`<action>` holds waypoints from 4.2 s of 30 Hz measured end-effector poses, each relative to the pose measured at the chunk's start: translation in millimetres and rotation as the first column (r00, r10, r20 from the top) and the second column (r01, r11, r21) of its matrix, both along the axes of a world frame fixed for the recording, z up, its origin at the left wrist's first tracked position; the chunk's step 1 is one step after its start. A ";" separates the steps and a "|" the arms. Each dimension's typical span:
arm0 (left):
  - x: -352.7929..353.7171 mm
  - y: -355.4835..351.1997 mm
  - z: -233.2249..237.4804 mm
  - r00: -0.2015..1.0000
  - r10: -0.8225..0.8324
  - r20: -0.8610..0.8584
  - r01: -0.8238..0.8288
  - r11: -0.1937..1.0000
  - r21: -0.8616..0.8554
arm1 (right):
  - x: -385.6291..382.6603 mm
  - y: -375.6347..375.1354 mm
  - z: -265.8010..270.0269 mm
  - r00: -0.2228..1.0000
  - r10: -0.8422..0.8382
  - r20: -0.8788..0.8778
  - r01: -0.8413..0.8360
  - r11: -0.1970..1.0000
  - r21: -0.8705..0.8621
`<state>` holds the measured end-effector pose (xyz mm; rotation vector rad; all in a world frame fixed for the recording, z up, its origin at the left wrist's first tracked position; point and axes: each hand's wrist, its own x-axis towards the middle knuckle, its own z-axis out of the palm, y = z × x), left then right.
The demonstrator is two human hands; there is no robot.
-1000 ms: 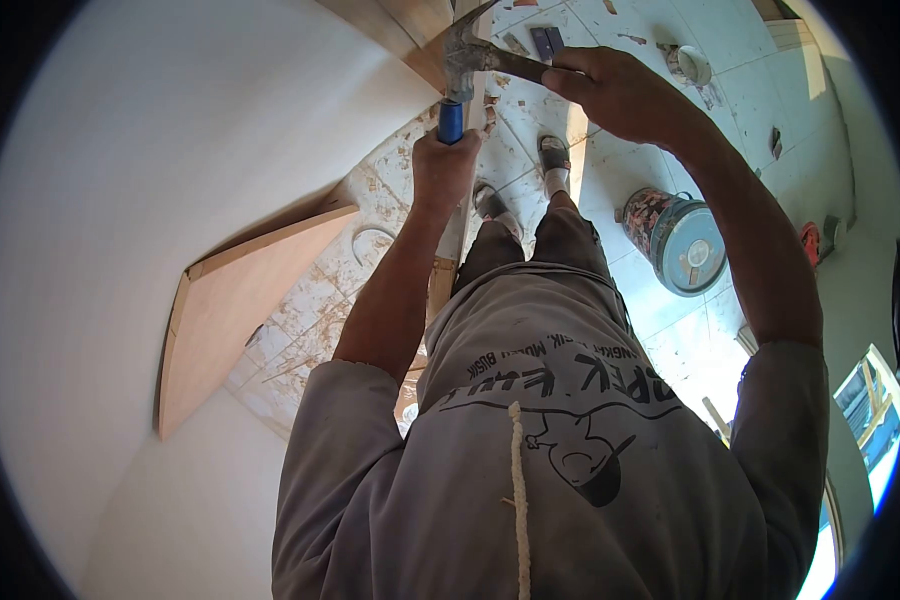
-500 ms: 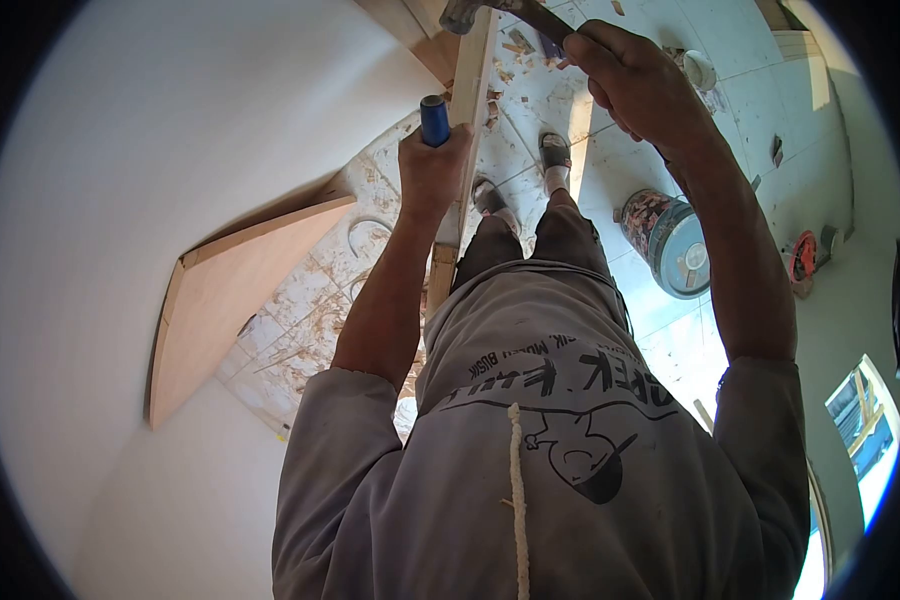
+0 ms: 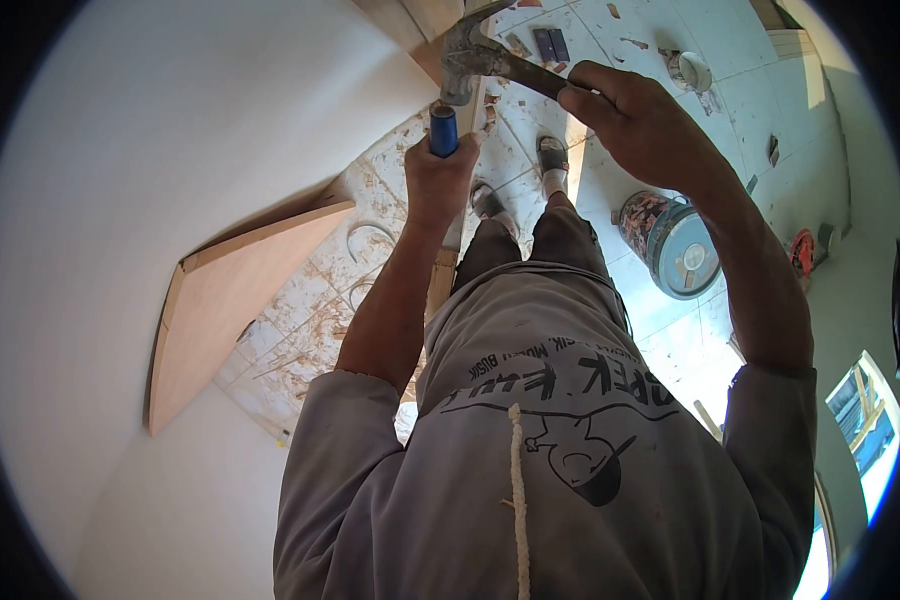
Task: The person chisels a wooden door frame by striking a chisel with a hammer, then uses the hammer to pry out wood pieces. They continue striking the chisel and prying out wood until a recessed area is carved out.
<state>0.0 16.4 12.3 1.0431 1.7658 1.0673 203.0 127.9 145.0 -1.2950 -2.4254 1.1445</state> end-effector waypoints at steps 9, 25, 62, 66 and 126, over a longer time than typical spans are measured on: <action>6.3 15.9 -7.6 1.000 -0.009 0.006 0.010 1.000 -0.020 | 2.9 19.8 -29.7 0.982 0.162 -0.094 -0.112 0.911 0.397; 8.2 18.4 -0.7 0.989 0.117 0.090 -0.093 0.967 -0.236 | 6.9 40.9 -23.0 0.990 0.038 -0.138 0.024 0.906 0.422; 13.1 14.1 2.9 0.998 0.062 0.033 -0.051 0.962 -0.267 | -9.5 36.2 -22.0 0.934 0.042 -0.354 0.155 0.846 0.510; 16.2 15.3 0.9 0.999 0.043 0.006 -0.040 0.964 -0.262 | -0.8 22.2 -11.5 0.981 0.019 0.194 -0.012 0.999 -0.034; 15.0 -6.2 29.3 0.994 0.004 0.112 0.020 0.976 -0.215 | -3.3 6.9 13.1 0.927 -0.350 -0.137 0.329 0.932 -0.153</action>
